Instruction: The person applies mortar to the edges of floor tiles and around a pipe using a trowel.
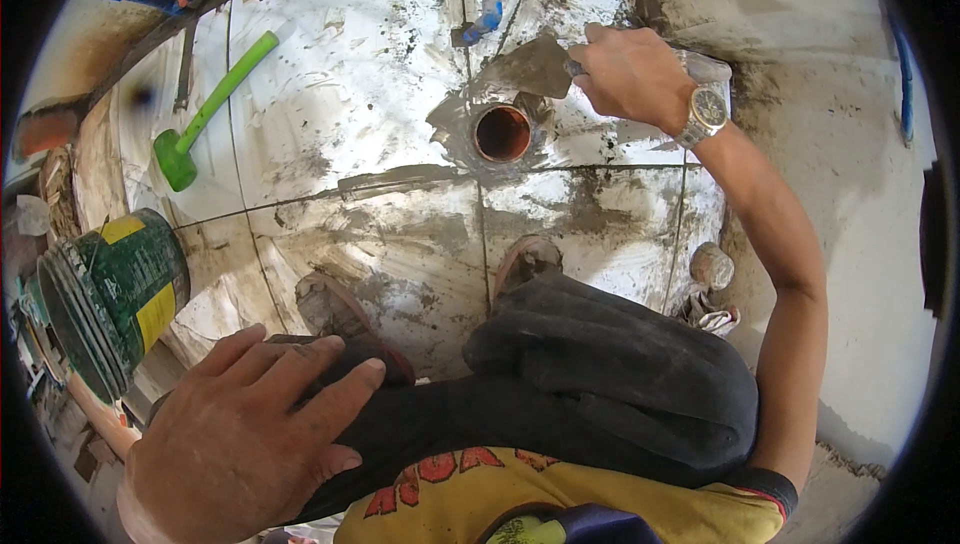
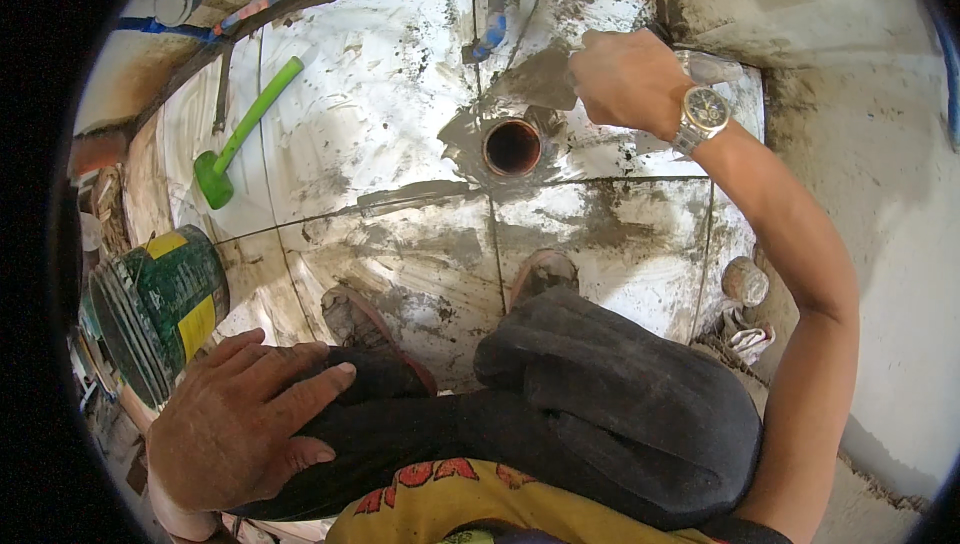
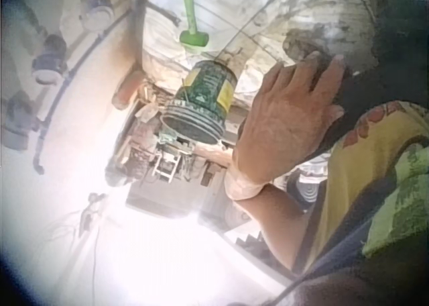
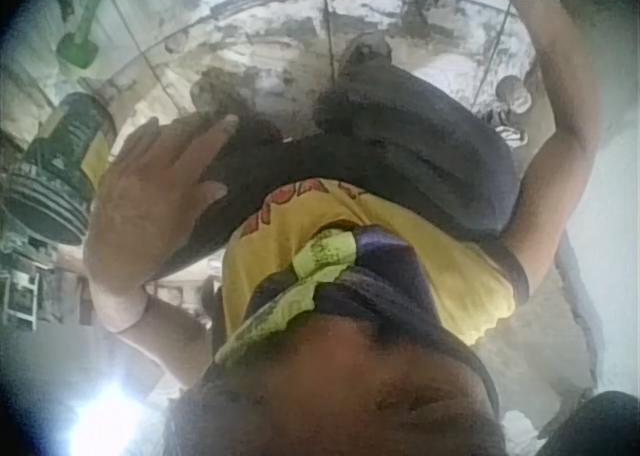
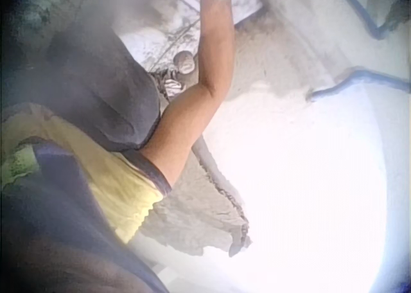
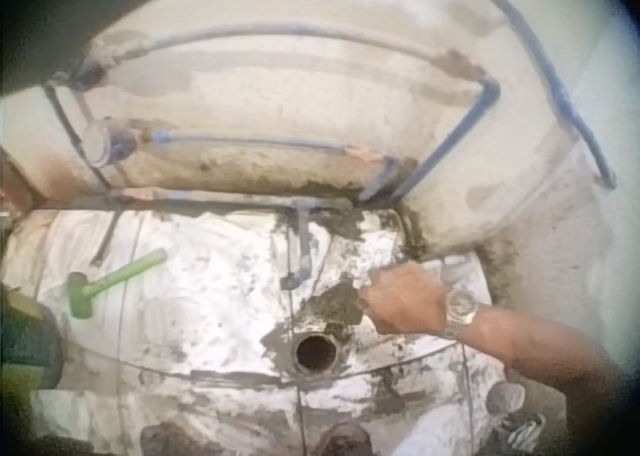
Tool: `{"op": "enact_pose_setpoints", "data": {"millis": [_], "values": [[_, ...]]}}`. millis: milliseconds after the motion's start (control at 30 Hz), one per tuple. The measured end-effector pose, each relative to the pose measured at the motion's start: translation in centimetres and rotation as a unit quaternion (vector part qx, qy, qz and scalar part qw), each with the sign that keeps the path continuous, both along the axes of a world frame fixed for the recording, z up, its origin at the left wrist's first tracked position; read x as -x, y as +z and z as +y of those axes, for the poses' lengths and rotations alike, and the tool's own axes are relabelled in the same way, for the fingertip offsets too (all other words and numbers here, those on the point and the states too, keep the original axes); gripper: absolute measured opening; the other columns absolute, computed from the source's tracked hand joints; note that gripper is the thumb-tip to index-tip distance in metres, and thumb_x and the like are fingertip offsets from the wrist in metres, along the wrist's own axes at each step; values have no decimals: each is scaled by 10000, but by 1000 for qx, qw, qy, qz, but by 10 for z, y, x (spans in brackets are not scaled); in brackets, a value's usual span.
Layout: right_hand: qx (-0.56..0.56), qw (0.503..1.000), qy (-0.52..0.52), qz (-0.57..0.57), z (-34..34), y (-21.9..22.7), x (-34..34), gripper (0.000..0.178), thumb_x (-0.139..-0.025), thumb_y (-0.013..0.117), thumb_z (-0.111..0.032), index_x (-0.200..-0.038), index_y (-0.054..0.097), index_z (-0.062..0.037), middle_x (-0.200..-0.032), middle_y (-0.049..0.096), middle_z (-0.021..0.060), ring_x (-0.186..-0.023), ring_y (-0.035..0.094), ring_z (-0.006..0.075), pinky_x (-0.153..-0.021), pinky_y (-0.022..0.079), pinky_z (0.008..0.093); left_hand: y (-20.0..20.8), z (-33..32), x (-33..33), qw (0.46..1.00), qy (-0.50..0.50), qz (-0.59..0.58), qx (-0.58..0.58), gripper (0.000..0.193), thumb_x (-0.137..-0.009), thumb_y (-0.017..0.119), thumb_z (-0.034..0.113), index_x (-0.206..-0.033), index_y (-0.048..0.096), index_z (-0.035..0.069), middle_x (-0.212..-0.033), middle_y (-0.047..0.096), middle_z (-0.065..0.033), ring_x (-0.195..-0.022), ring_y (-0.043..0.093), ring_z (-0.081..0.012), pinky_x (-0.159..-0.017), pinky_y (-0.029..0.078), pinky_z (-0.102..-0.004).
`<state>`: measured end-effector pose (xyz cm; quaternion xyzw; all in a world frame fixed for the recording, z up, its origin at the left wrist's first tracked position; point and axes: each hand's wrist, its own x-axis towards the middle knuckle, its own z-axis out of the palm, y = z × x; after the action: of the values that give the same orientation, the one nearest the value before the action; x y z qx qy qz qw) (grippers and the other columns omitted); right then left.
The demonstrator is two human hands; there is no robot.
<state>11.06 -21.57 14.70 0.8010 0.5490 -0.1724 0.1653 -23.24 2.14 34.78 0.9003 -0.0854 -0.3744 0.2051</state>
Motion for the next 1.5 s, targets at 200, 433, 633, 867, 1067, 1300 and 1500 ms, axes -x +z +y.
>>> {"op": "enact_pose_setpoints", "data": {"millis": [200,433,633,867,1067,1300,1500], "values": [[-69,997,41,4,-8,-5,4,208,-953,702,-248,-1042,738,-64,-991,688,160,-905,715,372,-779,587,494,1,-1,-1,1000,-4,-2,1,655,-945,617,637,-1361,714,140,-1248,742,-153,-1115,737,-341,-1053,537,-507],[-87,995,44,-13,-10,-9,1,204,-964,693,-254,-1031,733,-66,-992,685,155,-883,720,359,-769,596,483,1,-2,-2,1000,-5,2,-3,667,-932,628,632,-1370,707,135,-1253,742,-157,-1115,739,-344,-1053,538,-510],[-100,992,32,-66,-10,-10,-5,208,-955,711,-250,-1037,738,-60,-984,681,153,-902,722,349,-759,604,463,1,0,-3,1000,-10,8,3,666,-932,636,626,-1368,707,127,-1255,739,-169,-1118,737,-354,-1057,534,-510],[-79,996,29,-5,-10,-12,8,220,-944,733,-246,-1044,740,-50,-971,681,156,-898,727,357,-756,605,466,2,-2,-4,1000,-7,3,3,669,-928,645,621,-1357,712,113,-1255,738,-169,-1098,735,-349,-1034,539,-493],[-135,991,19,7,-15,-8,7,183,-887,745,-220,-914,758,-40,-995,707,190,-881,731,380,-753,608,486,1,0,-3,1000,6,18,11,683,-928,633,632,-1363,705,110,-1264,732,-170,-1086,734,-348,-1024,541,-489],[-130,991,25,-22,-15,-9,5,178,-869,742,-203,-935,748,-38,-982,707,189,-879,728,378,-756,605,491,2,2,-5,1000,-13,4,11,687,-930,653,611,-1397,674,107,-1277,723,-175,-1089,730,-365,-1019,541,-498],[-102,994,22,18,-18,-17,7,186,-937,730,-243,-1007,743,-72,-976,688,148,-900,727,361,-763,599,480,0,4,-10,1000,-21,4,10,683,-920,669,605,-1389,677,109,-1275,723,-178,-1119,724,-381,-1031,537,-506]]}}
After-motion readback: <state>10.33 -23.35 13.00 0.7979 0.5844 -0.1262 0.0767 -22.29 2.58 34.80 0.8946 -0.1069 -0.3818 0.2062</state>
